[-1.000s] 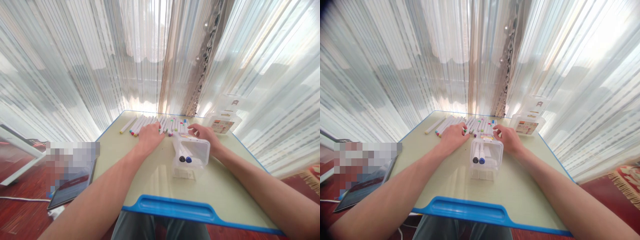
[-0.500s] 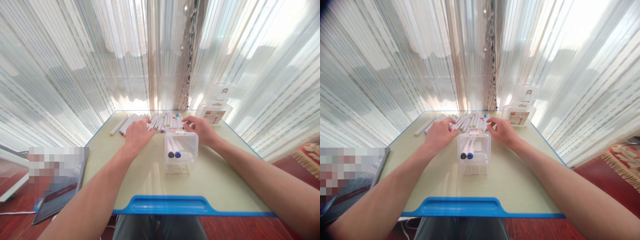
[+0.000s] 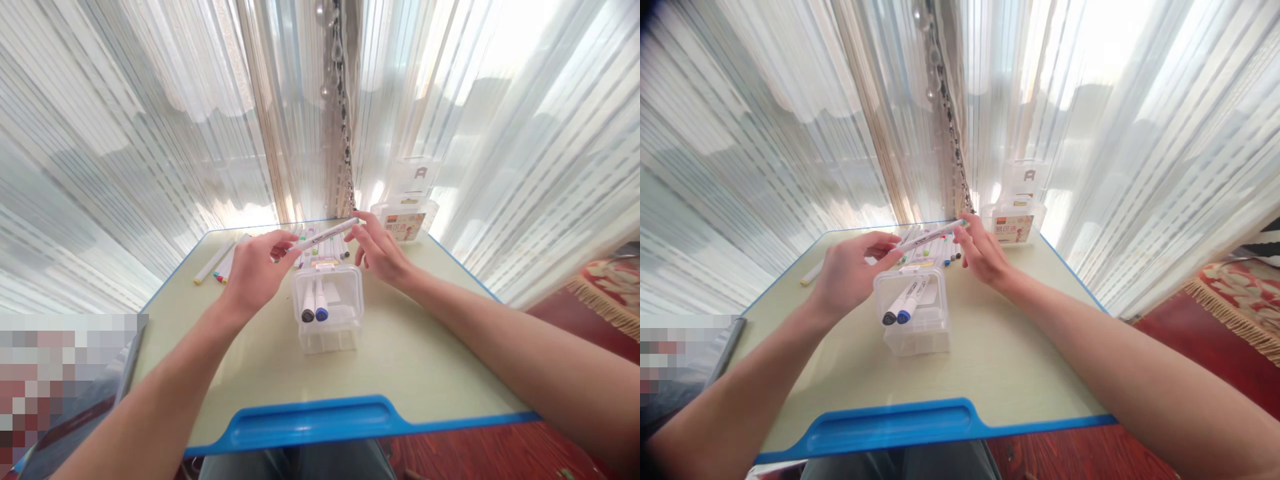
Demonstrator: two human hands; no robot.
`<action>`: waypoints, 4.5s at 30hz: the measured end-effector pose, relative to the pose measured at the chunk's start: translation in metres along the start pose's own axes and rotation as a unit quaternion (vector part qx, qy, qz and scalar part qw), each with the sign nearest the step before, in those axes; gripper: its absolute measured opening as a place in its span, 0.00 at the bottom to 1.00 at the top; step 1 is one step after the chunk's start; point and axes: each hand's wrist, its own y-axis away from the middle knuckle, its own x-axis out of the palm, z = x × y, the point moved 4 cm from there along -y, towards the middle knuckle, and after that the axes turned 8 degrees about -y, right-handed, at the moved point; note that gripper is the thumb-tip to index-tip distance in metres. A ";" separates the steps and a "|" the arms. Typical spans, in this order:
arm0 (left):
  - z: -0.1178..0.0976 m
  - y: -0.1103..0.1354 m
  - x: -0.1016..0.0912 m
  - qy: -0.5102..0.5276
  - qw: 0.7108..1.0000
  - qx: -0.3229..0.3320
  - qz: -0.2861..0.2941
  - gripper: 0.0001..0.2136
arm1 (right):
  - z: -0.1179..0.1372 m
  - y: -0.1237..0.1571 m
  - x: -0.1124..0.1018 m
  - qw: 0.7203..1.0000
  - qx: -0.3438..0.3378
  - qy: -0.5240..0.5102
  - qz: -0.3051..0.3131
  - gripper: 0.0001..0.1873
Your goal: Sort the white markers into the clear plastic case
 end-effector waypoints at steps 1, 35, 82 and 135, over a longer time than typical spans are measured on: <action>-0.002 -0.003 0.001 0.010 1.000 0.004 0.007 0.10 | -0.001 0.000 -0.001 1.000 -0.001 -0.029 -0.008 0.26; -0.011 0.011 0.006 0.624 0.765 -0.160 0.027 0.11 | 0.063 0.050 -0.018 0.965 -0.079 -0.196 -0.152 0.15; -0.007 0.013 0.002 0.614 0.770 -0.168 0.037 0.05 | 0.059 0.047 -0.013 0.953 -0.055 -0.268 -0.132 0.10; -0.005 0.011 0.001 0.611 0.770 -0.180 0.032 0.05 | 0.064 0.046 -0.013 0.960 -0.039 -0.248 -0.126 0.08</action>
